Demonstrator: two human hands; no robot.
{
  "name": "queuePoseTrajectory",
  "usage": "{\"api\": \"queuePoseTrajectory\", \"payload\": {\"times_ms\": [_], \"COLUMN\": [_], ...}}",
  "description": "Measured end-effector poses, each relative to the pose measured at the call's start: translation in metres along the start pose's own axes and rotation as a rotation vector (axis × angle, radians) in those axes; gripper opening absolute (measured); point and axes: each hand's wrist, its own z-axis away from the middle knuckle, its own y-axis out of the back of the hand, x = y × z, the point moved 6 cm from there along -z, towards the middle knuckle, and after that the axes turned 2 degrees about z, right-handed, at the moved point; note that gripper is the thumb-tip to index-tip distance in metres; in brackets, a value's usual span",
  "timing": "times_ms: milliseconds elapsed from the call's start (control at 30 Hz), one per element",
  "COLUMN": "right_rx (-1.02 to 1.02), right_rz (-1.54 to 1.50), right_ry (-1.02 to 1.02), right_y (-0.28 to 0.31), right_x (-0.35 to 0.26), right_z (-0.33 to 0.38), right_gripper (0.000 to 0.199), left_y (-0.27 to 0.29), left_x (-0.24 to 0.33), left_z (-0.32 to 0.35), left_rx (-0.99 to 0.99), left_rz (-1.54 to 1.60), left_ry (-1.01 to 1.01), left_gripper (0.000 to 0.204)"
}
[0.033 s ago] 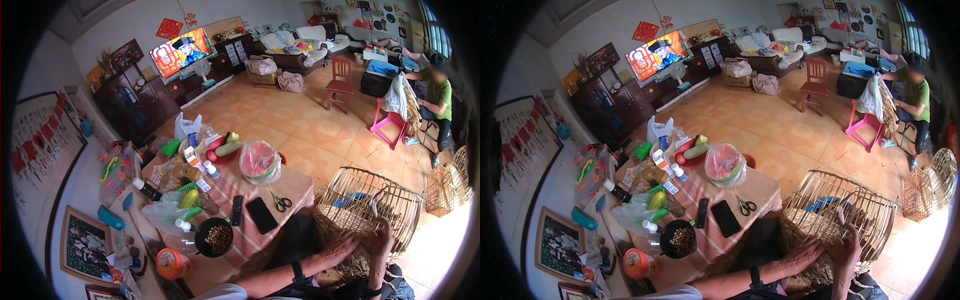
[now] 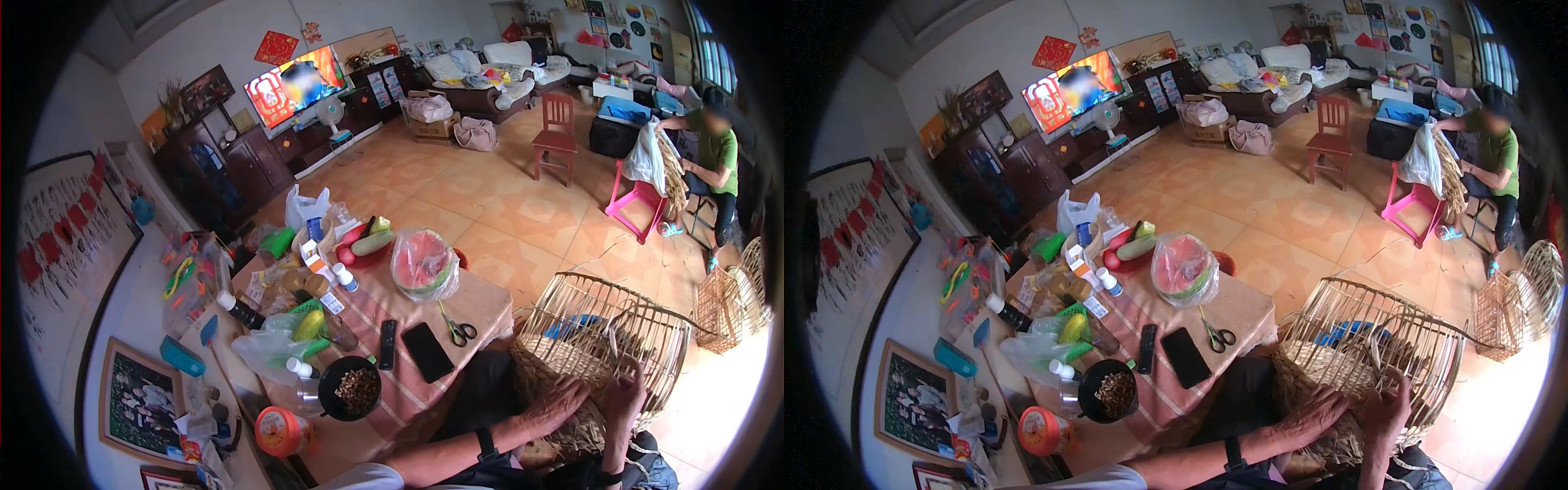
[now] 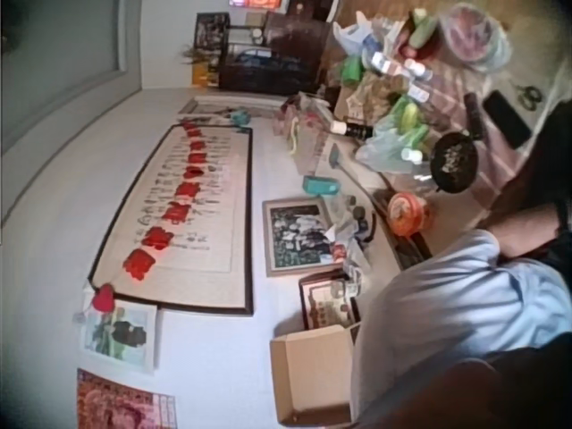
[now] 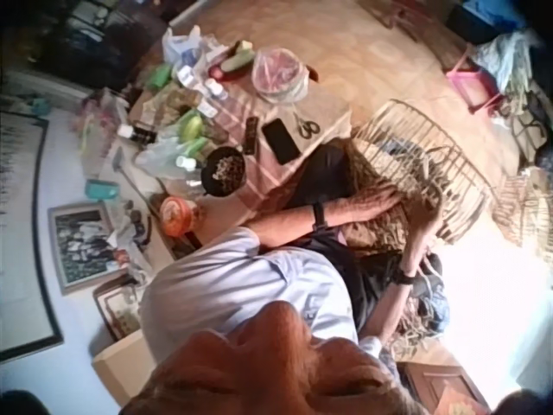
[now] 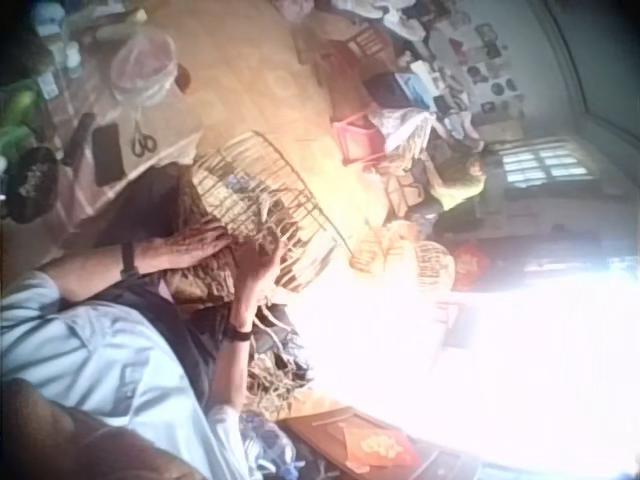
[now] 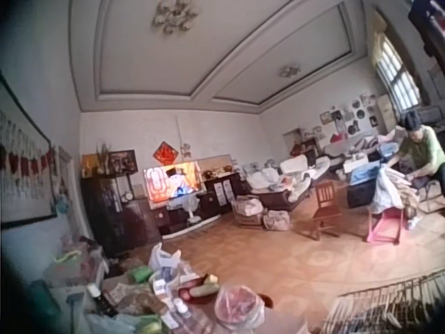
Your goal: The person is weaving a bamboo basket by interlocking thin strips of bamboo.
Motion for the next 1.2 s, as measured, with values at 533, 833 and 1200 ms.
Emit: {"api": "queuePoseTrajectory", "payload": {"times_ms": [533,833,1200], "right_rx": [-0.131,-0.355,-0.395], "right_rz": [-1.014,-0.317,-0.475], "right_ry": [-0.441,-0.212,-0.445], "right_y": [0.014,-0.002,0.012], "right_x": [0.054,0.029,0.067], "right_z": [0.076,0.043,0.079], "right_gripper": [0.020,0.028,0.029], "left_y": [-0.002,0.038,0.015], "left_x": [-0.014,0.017,0.000], "left_z": [-0.010,-0.029,-0.040], "left_rx": [-0.104,0.066,-0.076], "left_rz": [0.173,-0.017,0.186], "left_ry": [0.017,-0.047,-0.031], "left_gripper": [0.077,0.030,0.019]}}
